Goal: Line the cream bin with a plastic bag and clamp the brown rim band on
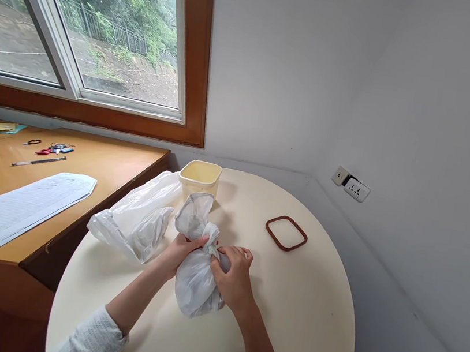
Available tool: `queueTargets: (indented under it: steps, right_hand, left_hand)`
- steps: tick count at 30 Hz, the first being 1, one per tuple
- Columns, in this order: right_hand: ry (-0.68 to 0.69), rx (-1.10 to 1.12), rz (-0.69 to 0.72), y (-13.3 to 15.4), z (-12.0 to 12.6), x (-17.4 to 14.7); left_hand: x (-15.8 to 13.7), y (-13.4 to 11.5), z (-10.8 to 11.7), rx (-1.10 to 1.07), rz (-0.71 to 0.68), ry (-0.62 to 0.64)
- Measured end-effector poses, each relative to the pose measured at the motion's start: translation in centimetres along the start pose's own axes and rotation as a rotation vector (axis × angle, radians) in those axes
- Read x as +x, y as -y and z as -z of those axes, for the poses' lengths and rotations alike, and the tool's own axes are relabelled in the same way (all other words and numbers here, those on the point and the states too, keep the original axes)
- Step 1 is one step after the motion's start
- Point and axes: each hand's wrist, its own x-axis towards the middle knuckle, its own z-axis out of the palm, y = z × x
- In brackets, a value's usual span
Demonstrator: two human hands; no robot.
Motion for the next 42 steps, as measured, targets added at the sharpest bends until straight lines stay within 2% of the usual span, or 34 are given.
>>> queueTargets:
  steps: [12,17,24,29,34,42]
  right_hand:
    - [0.018,0.004,-0.001,0.1,0.1,0.0]
    - [0.026,0.023,0.000,0.1,0.1,0.0]
    - [0.006,0.072,-0.002,-0.2,0.1,0.1]
    - [-0.002,0.234,-0.064,-0.9,0.1,0.2]
    - [-0.099,0.351,-0.131,-2.0,0.0,0.5]
    - [-0.295,0.578,-0.302,-3.0,0.5,0.9]
  left_hand:
    - [1.0,0.9,0.5,0.022,-0.068,-0.124]
    - [0.9,0.8,0.5,0.030,-0.065,-0.132]
    - [0.5,0.5,0.4,0.033,-0.021,-0.040]
    - [0.9,0.9,0.8,0.046,-0.005,0.049]
    - [1.2,1.2,1.0,0.053,-0.042,0.152]
    - [1.2,1.7,1.6,0.107,0.035,0.262]
